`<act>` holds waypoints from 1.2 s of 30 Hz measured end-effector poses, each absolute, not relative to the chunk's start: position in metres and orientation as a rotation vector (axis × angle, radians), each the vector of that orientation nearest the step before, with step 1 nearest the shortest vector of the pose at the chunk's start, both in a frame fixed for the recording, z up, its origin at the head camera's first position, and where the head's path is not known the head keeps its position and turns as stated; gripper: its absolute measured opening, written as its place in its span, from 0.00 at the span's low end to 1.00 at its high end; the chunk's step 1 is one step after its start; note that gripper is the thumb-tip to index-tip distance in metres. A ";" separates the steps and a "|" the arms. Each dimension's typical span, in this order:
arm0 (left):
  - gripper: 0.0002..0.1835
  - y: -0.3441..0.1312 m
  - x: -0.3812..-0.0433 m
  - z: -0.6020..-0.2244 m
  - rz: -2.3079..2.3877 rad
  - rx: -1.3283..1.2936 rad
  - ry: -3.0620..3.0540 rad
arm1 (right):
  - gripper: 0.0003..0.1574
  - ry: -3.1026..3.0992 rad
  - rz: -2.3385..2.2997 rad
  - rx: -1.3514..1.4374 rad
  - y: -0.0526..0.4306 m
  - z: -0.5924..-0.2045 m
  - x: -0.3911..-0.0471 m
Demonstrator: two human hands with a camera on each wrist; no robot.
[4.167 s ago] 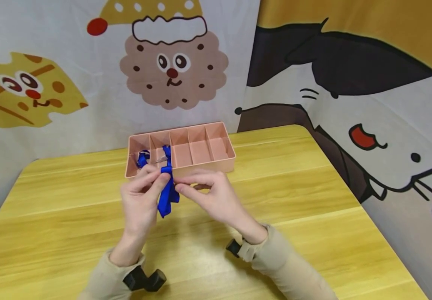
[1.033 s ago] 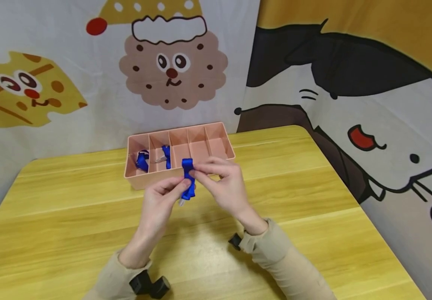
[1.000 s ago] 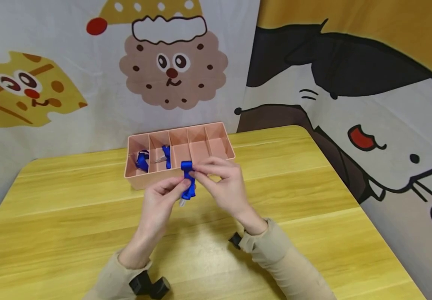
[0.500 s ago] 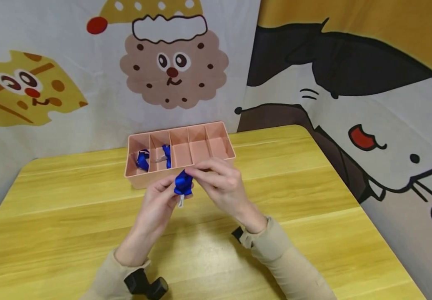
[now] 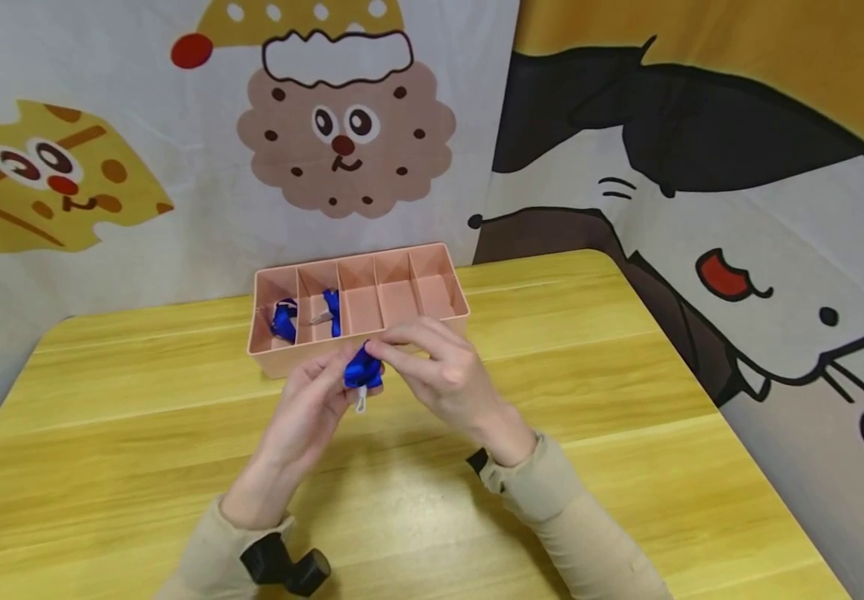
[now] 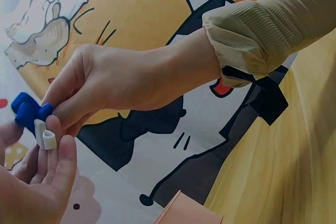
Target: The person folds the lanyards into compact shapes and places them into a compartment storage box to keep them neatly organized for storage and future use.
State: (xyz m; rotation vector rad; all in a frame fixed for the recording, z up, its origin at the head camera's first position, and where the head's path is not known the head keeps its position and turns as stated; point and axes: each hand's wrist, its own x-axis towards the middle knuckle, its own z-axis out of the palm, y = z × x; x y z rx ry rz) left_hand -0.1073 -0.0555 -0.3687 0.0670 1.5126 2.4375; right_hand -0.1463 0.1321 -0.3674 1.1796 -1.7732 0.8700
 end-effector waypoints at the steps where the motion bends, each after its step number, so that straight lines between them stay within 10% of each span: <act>1: 0.16 -0.056 -0.108 -0.368 2.424 0.065 1.521 | 0.16 -1.776 0.858 1.187 0.133 -0.367 -0.146; 12: 0.09 -0.056 -0.106 -0.366 2.568 -0.025 2.033 | 0.14 -2.090 1.681 0.778 0.123 -0.361 -0.125; 36: 0.15 -0.042 -0.104 -0.373 2.709 0.106 2.192 | 0.18 -1.990 1.528 0.664 0.102 -0.367 -0.115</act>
